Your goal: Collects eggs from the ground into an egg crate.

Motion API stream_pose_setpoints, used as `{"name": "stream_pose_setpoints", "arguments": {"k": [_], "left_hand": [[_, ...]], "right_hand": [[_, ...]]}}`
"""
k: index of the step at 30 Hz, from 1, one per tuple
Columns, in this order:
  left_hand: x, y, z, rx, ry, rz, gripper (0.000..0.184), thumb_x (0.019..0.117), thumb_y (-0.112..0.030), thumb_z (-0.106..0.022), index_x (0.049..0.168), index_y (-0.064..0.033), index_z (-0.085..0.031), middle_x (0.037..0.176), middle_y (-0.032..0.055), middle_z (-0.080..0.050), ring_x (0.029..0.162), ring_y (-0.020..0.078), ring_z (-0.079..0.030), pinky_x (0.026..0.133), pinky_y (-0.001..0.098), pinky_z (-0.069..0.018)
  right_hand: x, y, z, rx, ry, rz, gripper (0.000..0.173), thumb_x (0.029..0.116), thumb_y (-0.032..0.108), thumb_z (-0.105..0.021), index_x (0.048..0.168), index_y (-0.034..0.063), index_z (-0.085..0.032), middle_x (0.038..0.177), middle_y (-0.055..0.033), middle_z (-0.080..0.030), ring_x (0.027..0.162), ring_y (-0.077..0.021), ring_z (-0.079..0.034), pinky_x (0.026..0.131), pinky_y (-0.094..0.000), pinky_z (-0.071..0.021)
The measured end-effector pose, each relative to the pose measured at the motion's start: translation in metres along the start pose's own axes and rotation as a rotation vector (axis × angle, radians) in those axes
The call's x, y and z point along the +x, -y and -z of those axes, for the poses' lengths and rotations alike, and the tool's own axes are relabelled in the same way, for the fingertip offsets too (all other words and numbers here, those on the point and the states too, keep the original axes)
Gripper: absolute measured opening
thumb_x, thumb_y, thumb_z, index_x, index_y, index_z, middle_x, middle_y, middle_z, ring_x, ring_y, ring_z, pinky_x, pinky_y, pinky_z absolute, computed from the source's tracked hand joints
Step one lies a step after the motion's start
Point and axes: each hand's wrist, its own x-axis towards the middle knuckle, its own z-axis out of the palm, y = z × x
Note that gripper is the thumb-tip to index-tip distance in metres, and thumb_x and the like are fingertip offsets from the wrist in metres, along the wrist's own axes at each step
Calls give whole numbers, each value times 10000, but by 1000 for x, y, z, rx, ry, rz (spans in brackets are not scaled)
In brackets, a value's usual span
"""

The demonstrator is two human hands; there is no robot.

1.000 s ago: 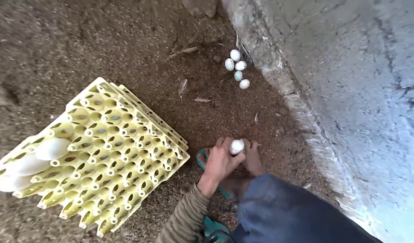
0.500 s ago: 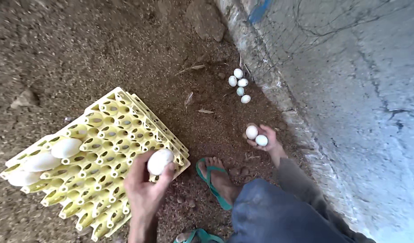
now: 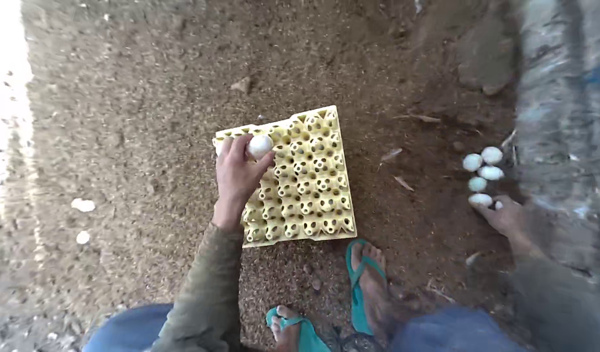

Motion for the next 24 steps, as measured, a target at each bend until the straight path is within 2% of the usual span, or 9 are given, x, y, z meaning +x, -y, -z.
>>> {"name": "stream_pose_setpoints", "arguments": {"k": [3, 4, 10, 12, 15, 17, 20, 22, 24], "left_hand": [[19, 0, -5, 59, 129, -56, 530, 857, -345, -816, 1273, -52, -671, 1162, 222, -652, 981, 368, -661, 832, 565, -549], [24, -1, -10, 77, 166, -89, 523, 852, -334, -823, 1276, -68, -673, 1165, 215, -653, 1012, 376, -664, 851, 582, -550], [38, -5, -40, 139, 183, -226, 404, 871, -294, -803, 1186, -59, -708, 1084, 183, -667, 1024, 368, -657, 858, 564, -542], [34, -2, -40, 100, 157, -233, 404, 884, -282, -791, 1208, -57, -705, 1098, 182, -671, 1042, 357, -654, 885, 547, -539], [23, -4, -33, 23, 144, -204, 470, 913, -289, -770, 1301, -50, -654, 1162, 195, -654, 1073, 353, -646, 909, 537, -537], [13, -9, -25, -21, 123, -172, 490, 927, -288, -755, 1336, -48, -629, 1171, 197, -647, 1043, 346, -652, 882, 527, -548], [-7, -12, -13, -62, 90, -146, 459, 960, -286, -707, 1351, -61, -622, 1149, 188, -651, 974, 309, -658, 806, 484, -559], [-23, -5, -3, -79, 28, -177, 418, 969, -268, -680, 1311, -31, -642, 1112, 197, -663, 918, 288, -663, 758, 458, -563], [-41, 3, 15, -53, 2, -196, 394, 978, -260, -649, 1288, -16, -651, 1094, 210, -658, 888, 287, -666, 732, 449, -570]], "right_hand": [[2, 7, 1, -35, 6, -43, 702, 927, 487, -722, 1453, 62, -535, 1504, -426, -362, 1350, -613, -416, 1034, -770, -375], [1, 10, 2, -36, 15, -50, 693, 927, 472, -730, 1450, 60, -539, 1503, -433, -355, 1342, -620, -420, 1025, -771, -381], [-1, 11, 3, 46, 25, -81, 629, 904, 367, -784, 1425, 89, -565, 1455, -412, -434, 1295, -617, -466, 980, -786, -401], [-5, 10, -2, 109, -11, -86, 630, 897, 375, -789, 1418, 97, -571, 1462, -412, -423, 1308, -615, -456, 976, -780, -412], [-26, 24, 1, 439, -90, -74, 608, 902, 322, -786, 1407, 62, -568, 1387, -355, -522, 1230, -520, -548, 937, -722, -463], [-49, 51, 16, 643, -96, 18, 613, 921, 327, -755, 1428, 64, -532, 1355, -281, -568, 1157, -424, -603, 884, -660, -508], [-90, 126, 58, 732, -63, 302, 666, 879, 343, -751, 1421, 29, -525, 1353, -245, -573, 1164, -329, -609, 928, -558, -528], [-113, 192, 83, 691, -39, 507, 689, 819, 342, -798, 1369, 0, -563, 1364, -258, -550, 1200, -334, -588, 979, -538, -511], [-131, 258, 100, 616, -33, 692, 645, 781, 317, -879, 1300, 27, -631, 1349, -244, -540, 1210, -358, -564, 984, -562, -499]]}}
